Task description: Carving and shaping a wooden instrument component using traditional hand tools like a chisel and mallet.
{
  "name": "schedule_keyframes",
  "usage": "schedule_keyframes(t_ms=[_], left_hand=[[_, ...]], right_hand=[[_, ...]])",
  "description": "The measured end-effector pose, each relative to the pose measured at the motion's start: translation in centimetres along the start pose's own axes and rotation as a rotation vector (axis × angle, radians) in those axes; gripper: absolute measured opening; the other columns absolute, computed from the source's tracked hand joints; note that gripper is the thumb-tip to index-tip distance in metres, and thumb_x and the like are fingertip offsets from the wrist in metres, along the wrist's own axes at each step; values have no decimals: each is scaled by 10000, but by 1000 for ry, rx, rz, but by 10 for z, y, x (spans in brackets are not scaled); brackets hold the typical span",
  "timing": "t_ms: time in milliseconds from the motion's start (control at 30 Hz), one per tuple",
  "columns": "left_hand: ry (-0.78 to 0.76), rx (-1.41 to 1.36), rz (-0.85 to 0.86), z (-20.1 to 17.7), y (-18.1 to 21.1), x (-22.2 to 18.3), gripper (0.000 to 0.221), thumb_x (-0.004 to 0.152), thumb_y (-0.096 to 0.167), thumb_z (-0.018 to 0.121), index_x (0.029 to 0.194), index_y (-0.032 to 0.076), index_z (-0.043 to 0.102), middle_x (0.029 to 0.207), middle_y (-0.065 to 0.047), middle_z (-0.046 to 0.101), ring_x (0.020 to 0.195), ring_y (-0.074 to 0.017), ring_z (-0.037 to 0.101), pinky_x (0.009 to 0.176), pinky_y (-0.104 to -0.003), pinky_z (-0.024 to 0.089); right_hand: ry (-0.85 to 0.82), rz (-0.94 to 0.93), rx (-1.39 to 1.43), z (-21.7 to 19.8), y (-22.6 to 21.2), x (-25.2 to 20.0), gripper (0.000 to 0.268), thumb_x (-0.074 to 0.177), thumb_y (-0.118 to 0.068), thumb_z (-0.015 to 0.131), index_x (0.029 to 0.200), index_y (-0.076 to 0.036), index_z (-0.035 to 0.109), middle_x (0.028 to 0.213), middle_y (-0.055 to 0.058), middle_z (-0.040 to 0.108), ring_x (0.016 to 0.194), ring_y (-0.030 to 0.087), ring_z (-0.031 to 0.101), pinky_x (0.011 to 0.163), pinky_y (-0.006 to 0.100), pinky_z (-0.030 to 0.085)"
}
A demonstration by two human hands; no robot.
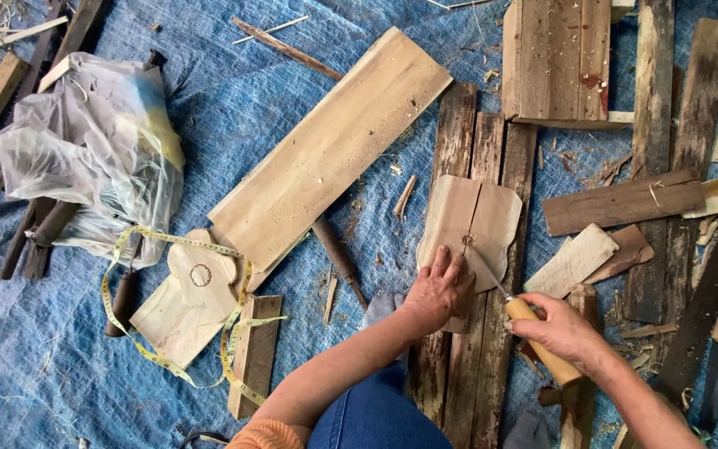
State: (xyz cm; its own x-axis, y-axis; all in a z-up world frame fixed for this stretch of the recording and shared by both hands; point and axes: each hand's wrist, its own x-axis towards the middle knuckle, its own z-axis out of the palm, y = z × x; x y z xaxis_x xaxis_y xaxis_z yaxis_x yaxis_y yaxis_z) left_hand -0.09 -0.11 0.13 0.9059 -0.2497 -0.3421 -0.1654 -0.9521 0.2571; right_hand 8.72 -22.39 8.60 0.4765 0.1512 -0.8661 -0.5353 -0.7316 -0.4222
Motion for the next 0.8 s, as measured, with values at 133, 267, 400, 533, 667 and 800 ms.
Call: schedule_keyframes(t_ms=[133,267,400,533,667,800], left_hand=[[-13,-36,23,-6,-4,1,620,919,218,570,1524,270,448,1645,-204,233,1520,-544,154,992,-506,415],[-95,-76,43,-16,-4,2,732,909,193,629,1585,213,348,1676,-233,133,1517,-542,82,1082,-563,380],[-10,-97,46,-10,-5,0,683,894,184,624,1543,190,410,1636,-241,203,1505,-546,139,1005,-545,424],[-29,-85,49,-8,-4,2,673,915,229,626,1551,216,405,1660,-243,177,1509,-542,125,1048,-563,406],[-21,-93,49,-11,-5,0,663,918,171,590,1554,187,401,1660,-245,189,1513,-537,138,1051,-554,405],[-32,-88,50,-9,-6,1,656,938,232,582,1564,208,391,1675,-238,169,1518,-534,133,1065,-552,386]], right_hand=[[-18,1,87,-3,-15,-10,739,798,55,727,1485,-112,514,874,287,682,661,363,644,520,461,535],[-103,85,157,-6,-31,-21,699,925,-104,692,1579,-199,466,768,206,637,535,274,573,386,350,447],[-97,156,129,2,-31,-20,660,1010,-191,588,1631,-277,379,872,225,647,579,270,548,414,369,452],[-21,52,-607,8,-45,-32,638,1015,-339,476,1629,-346,306,1083,63,684,733,201,673,632,341,542],[18,6,-751,10,-49,-32,610,1028,-331,488,1618,-332,332,923,50,798,548,138,612,500,277,537],[-16,18,-715,10,-43,-21,614,1011,-359,487,1607,-341,345,1366,71,700,880,233,811,777,385,674]])
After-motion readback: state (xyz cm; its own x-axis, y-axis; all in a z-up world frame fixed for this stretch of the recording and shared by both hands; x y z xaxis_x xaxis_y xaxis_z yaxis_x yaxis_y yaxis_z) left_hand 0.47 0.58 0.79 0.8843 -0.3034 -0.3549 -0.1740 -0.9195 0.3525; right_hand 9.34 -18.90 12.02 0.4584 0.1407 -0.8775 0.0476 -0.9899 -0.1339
